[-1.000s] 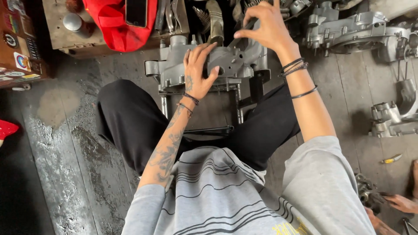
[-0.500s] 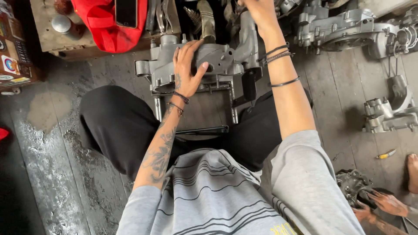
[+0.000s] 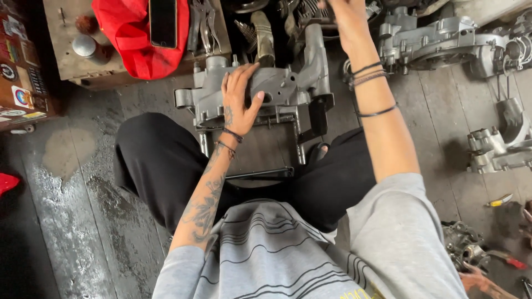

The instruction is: The person sits on the floor and assembles a metallic engine component, likely a cylinder head. They use a small metal tool to scrape or clean the surface of the part and then fit a smaller metal piece into it.

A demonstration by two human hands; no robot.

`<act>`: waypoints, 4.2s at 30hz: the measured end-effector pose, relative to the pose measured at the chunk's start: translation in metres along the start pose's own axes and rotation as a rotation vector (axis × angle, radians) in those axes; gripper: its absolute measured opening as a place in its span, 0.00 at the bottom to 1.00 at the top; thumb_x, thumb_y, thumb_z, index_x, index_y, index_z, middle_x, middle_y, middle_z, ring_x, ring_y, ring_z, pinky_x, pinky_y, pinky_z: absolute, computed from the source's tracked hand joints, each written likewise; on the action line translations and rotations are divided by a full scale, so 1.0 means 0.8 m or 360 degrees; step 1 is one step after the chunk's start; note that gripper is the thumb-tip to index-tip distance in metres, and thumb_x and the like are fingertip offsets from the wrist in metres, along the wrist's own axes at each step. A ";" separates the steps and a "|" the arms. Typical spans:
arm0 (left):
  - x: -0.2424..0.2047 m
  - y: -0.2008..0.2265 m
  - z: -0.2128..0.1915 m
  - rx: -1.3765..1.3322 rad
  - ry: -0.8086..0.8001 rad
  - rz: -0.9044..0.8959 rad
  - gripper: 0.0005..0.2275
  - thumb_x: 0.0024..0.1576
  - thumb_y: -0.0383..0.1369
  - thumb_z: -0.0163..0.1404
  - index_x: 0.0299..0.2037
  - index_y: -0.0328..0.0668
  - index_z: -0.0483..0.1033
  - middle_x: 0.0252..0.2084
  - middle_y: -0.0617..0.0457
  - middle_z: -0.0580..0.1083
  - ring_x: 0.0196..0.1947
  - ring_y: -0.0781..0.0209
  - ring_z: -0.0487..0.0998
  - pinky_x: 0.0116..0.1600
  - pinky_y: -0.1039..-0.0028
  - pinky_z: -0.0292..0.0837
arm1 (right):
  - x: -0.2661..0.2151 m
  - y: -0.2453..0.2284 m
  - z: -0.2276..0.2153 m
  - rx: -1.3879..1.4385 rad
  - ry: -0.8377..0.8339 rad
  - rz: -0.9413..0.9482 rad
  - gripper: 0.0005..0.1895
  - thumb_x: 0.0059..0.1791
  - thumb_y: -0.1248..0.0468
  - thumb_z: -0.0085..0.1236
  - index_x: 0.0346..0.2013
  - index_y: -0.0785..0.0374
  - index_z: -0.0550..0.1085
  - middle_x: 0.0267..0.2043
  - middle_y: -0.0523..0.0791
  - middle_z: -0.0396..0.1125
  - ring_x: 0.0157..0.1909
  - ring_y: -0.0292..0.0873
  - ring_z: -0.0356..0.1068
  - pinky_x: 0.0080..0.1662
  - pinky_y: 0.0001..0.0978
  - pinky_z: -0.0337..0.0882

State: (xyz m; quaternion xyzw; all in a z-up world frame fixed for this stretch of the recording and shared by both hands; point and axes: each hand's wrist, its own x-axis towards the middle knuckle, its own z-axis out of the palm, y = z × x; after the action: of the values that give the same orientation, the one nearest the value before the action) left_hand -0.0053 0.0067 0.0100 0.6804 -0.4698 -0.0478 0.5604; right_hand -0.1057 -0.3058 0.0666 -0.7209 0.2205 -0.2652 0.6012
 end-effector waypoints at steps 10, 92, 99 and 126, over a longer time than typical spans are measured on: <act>0.002 0.013 0.005 0.0079 0.0080 -0.0051 0.30 0.64 0.58 0.31 0.60 0.42 0.72 0.57 0.50 0.73 0.62 0.51 0.72 0.73 0.51 0.50 | -0.057 0.097 -0.168 -0.2324 0.0115 -0.0796 0.28 0.62 0.37 0.82 0.43 0.55 0.80 0.42 0.42 0.72 0.56 0.47 0.72 0.76 0.70 0.24; -0.007 -0.009 -0.018 -0.0421 0.0105 -0.0106 0.42 0.55 0.70 0.41 0.69 0.46 0.62 0.67 0.44 0.64 0.69 0.46 0.67 0.71 0.46 0.67 | -0.063 -0.054 0.071 -0.1557 -0.0493 -0.0185 0.27 0.57 0.41 0.60 0.26 0.60 0.76 0.21 0.40 0.63 0.24 0.39 0.61 0.48 0.38 0.65; -0.032 -0.060 -0.009 -0.0134 0.0458 -0.0334 0.14 0.64 0.31 0.48 0.60 0.46 0.74 0.56 0.51 0.72 0.61 0.47 0.72 0.66 0.55 0.62 | -0.089 -0.077 0.142 -0.1889 -0.0591 -0.0489 0.21 0.46 0.45 0.72 0.31 0.58 0.74 0.29 0.42 0.71 0.35 0.46 0.72 0.60 0.47 0.57; -0.082 -0.042 0.002 0.0067 0.0337 -0.0634 0.29 0.60 0.52 0.44 0.67 0.41 0.64 0.72 0.45 0.61 0.75 0.44 0.56 0.73 0.45 0.47 | 0.005 -0.101 0.289 -0.2421 -0.1666 -0.0594 0.26 0.44 0.38 0.69 0.19 0.55 0.74 0.16 0.37 0.61 0.31 0.41 0.66 0.73 0.58 0.44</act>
State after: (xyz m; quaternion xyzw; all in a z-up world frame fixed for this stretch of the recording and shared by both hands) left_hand -0.0226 0.0488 -0.0482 0.7726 -0.2656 -0.0761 0.5717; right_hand 0.0470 -0.1206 0.1153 -0.9711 -0.0827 0.2157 -0.0604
